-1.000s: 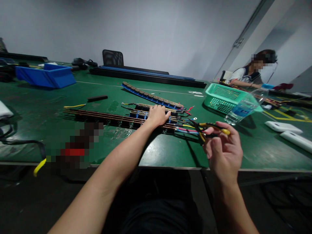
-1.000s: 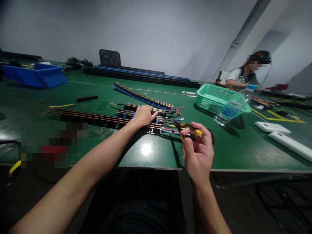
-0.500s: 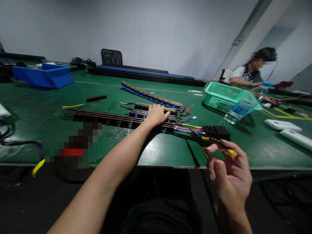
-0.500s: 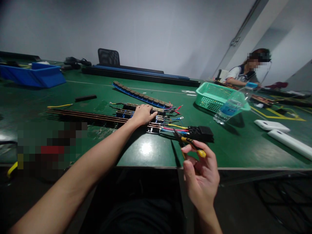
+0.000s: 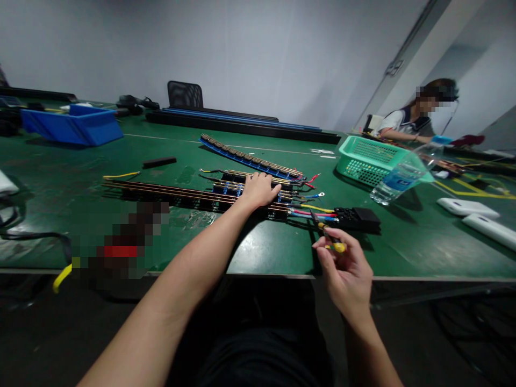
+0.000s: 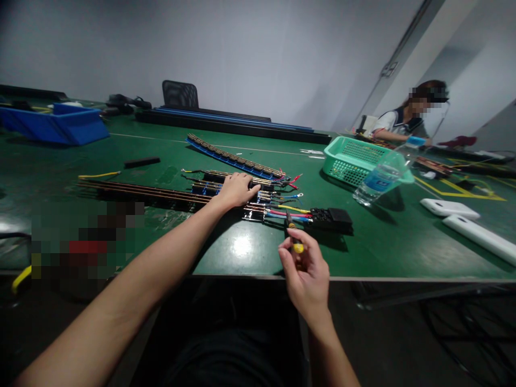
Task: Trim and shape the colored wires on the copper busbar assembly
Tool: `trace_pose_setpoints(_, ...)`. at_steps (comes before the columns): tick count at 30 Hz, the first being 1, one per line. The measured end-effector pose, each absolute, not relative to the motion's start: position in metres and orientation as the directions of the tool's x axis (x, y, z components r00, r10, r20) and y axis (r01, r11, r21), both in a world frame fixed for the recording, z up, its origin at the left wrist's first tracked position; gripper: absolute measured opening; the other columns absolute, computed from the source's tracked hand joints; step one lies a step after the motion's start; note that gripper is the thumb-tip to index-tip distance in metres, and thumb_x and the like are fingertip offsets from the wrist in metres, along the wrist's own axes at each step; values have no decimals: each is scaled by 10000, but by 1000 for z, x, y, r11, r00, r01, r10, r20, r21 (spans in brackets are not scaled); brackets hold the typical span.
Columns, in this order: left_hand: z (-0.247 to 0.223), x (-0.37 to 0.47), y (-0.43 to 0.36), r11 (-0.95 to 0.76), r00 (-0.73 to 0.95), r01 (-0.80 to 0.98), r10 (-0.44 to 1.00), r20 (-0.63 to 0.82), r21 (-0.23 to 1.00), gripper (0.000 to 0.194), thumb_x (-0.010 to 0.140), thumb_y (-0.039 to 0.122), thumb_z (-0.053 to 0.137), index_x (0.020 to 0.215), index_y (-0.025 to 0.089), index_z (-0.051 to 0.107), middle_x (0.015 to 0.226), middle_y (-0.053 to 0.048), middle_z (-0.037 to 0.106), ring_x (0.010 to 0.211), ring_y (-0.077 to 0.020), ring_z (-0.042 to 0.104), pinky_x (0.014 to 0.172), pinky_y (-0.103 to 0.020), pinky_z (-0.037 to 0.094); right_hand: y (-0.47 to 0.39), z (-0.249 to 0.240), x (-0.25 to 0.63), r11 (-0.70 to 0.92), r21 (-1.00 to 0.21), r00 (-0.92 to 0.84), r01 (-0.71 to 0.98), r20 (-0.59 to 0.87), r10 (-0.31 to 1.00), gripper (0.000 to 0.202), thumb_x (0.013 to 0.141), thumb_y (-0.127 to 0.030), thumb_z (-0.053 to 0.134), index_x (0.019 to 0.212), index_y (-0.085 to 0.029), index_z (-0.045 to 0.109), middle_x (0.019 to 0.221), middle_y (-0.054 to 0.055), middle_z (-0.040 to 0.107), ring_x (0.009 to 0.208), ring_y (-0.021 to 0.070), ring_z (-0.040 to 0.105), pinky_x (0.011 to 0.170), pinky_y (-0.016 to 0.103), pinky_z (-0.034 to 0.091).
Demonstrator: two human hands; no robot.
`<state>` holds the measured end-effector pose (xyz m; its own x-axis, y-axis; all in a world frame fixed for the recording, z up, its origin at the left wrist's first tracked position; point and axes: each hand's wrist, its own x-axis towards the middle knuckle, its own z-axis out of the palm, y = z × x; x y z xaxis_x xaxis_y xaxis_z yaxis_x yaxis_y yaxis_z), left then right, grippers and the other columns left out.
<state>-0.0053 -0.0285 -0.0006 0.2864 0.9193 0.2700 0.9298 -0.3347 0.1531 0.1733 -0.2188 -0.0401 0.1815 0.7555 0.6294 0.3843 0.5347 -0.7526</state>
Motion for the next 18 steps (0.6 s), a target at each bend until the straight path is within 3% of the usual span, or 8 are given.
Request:
trace_pose_setpoints(3, -1, -5, -27, -330, 283, 932, 921, 267, 151, 522, 1049, 516, 422, 1279, 124, 679, 1369, -162, 655, 1283, -342, 559, 1082, -471, 424, -213, -50, 168, 584, -566, -15, 581, 711, 703, 237, 942, -159, 653, 1157, -248, 694, 704, -27, 704, 504, 97, 621, 521, 187, 502)
trace_pose_setpoints(6, -1, -4, -27, -334, 284, 929, 919, 273, 157, 522, 1046, 517, 430, 1275, 122, 682, 1369, -163, 656, 1289, -347, 559, 1088, -478, 422, -209, -55, 165, 669, -380, -248, 638, 722, 646, 283, 951, -78, 562, 1142, -235, 698, 882, 30, 795, 668, 134, 745, 634, 198, 546)
trace_pose_setpoints(8, -1, -4, -28, -337, 284, 926, 918, 276, 168, 509, 1047, 510, 435, 1273, 126, 681, 1356, -156, 665, 1283, -338, 568, 1087, -465, 426, -207, -54, 165, 677, -353, -313, 646, 686, 657, 272, 957, -89, 555, 1153, -227, 686, 863, 31, 784, 670, 140, 744, 616, 199, 529)
trace_pose_setpoints(11, 4, -5, -32, -348, 291, 919, 915, 278, 186, 464, 1051, 473, 450, 1272, 134, 677, 1328, -141, 683, 1272, -313, 586, 1079, -429, 438, -206, -48, 166, 618, -477, -275, 625, 607, 746, 179, 966, -196, 622, 1139, -227, 652, 614, -56, 601, 468, 103, 568, 490, 201, 431)
trace_pose_setpoints(13, 11, -6, -37, -373, 315, 909, 906, 284, 183, 441, 1051, 453, 463, 1283, 141, 671, 1340, -136, 679, 1283, -307, 584, 1080, -425, 443, -206, -45, 168, 580, -591, -234, 560, 559, 796, 156, 959, -251, 649, 1113, -244, 627, 593, -82, 506, 454, 94, 480, 466, 201, 389)
trace_pose_setpoints(18, 46, -10, -70, -433, 403, 886, 896, 189, 164, 523, 1044, 507, 478, 1377, 128, 613, 1408, -175, 638, 1294, -345, 590, 1082, -502, 454, -208, -45, 168, 520, -758, -104, 394, 525, 844, 217, 905, -301, 723, 1060, -266, 575, 818, -29, 607, 598, 102, 541, 558, 209, 465)
